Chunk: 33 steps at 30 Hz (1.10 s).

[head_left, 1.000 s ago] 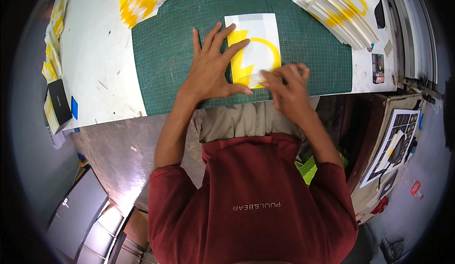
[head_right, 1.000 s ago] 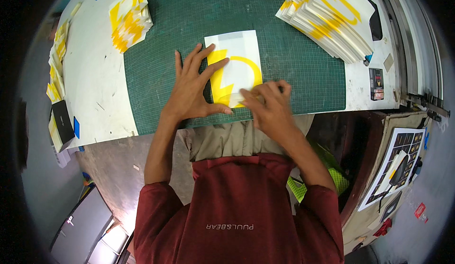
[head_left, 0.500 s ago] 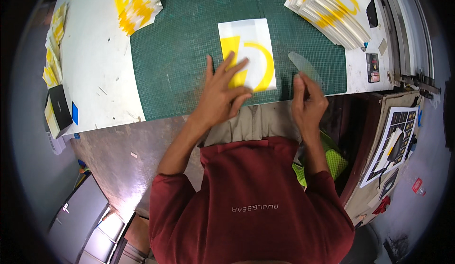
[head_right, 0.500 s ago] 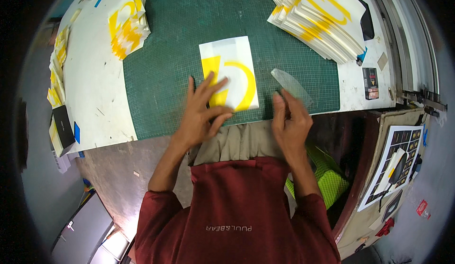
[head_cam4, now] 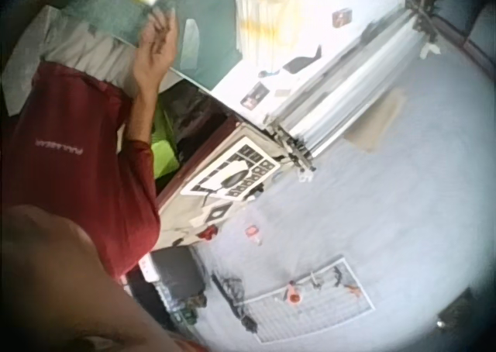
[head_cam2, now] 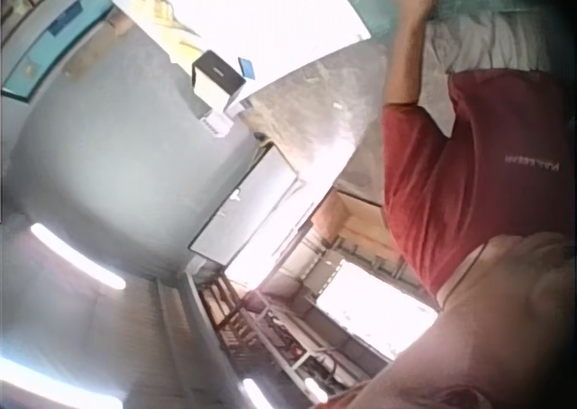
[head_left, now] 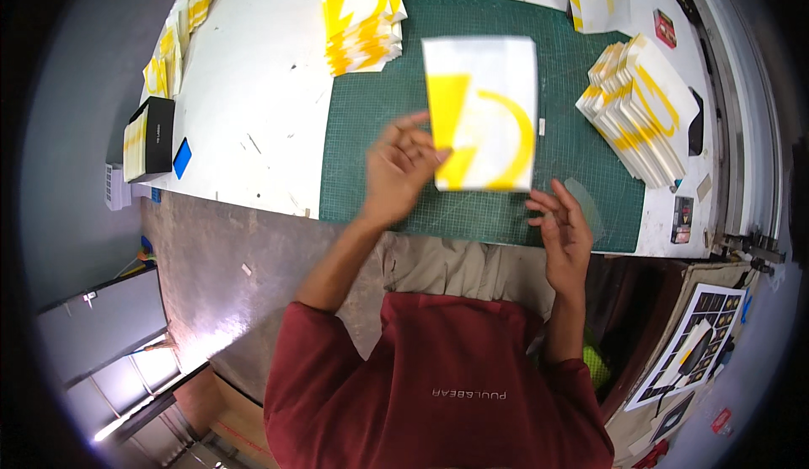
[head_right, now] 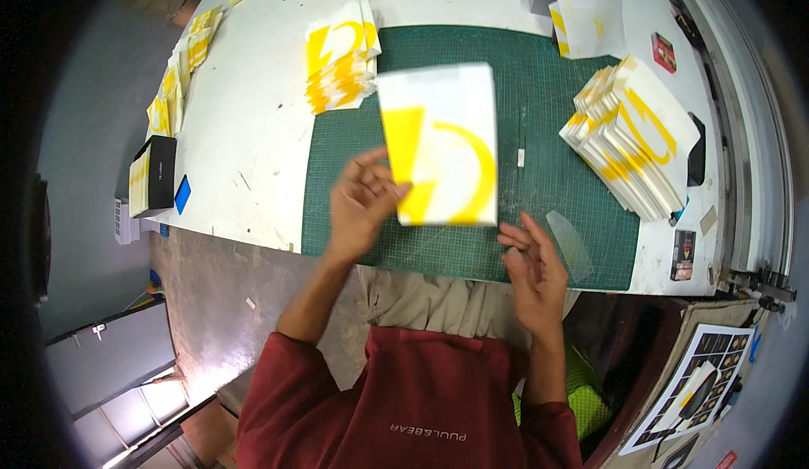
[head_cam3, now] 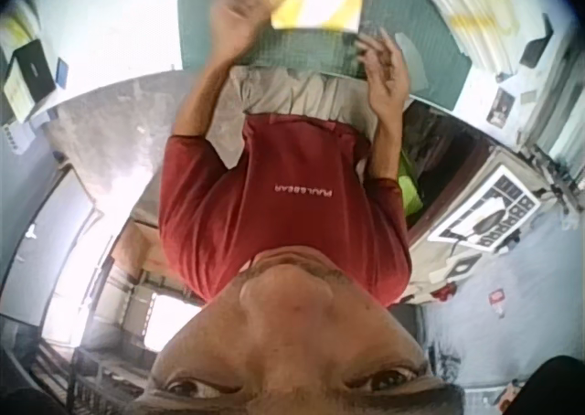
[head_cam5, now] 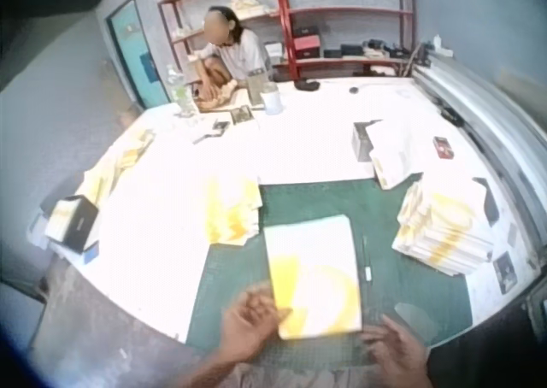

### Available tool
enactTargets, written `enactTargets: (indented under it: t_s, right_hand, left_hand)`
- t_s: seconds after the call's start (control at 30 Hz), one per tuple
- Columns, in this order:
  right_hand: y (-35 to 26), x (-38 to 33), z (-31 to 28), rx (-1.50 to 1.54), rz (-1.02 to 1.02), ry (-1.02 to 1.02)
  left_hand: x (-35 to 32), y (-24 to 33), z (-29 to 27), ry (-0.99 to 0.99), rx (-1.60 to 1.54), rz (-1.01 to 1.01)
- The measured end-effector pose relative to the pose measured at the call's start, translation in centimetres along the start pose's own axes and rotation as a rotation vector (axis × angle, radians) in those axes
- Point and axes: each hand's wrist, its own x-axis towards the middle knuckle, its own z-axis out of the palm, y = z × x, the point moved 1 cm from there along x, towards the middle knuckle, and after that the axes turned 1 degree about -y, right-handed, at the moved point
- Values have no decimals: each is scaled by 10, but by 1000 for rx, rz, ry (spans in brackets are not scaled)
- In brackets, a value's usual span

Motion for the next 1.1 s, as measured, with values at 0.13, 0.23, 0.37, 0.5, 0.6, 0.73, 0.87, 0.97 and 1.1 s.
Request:
enactTargets:
  t_s: [0.13,0.23,0.37,0.5,0.6,0.73,0.87,0.97,1.1]
  right_hand:
    - [14,-14,-24,-53,5,-5]
    - [19,-26,-24,-41,50,-54]
    - [11,-36,-26,-66,100,12]
    - [2,-33,-39,-152,22,95]
    - [-10,-13,-64,-531,-198,176]
    - [-51,58,-102,-1152,-596,350]
    - [-54,110,-142,-1400,-503,299]
    - [-58,112,-147,-1430,-485,227]
    - [-54,109,-144,-1409,-630,279]
  left_hand:
    - [99,41,-61,322,280,304]
    - [177,47,-141,444,272,377]
    - [237,20,-193,453,450,271]
    - [234,4,-191,393,809,171]
    - [206,6,-192,505,945,253]
    - [140,21,-150,548,782,387]
    - [67,14,-81,371,629,378]
    - [19,-1,-51,252,574,384]
    - [-6,-22,-22,163,439,311]
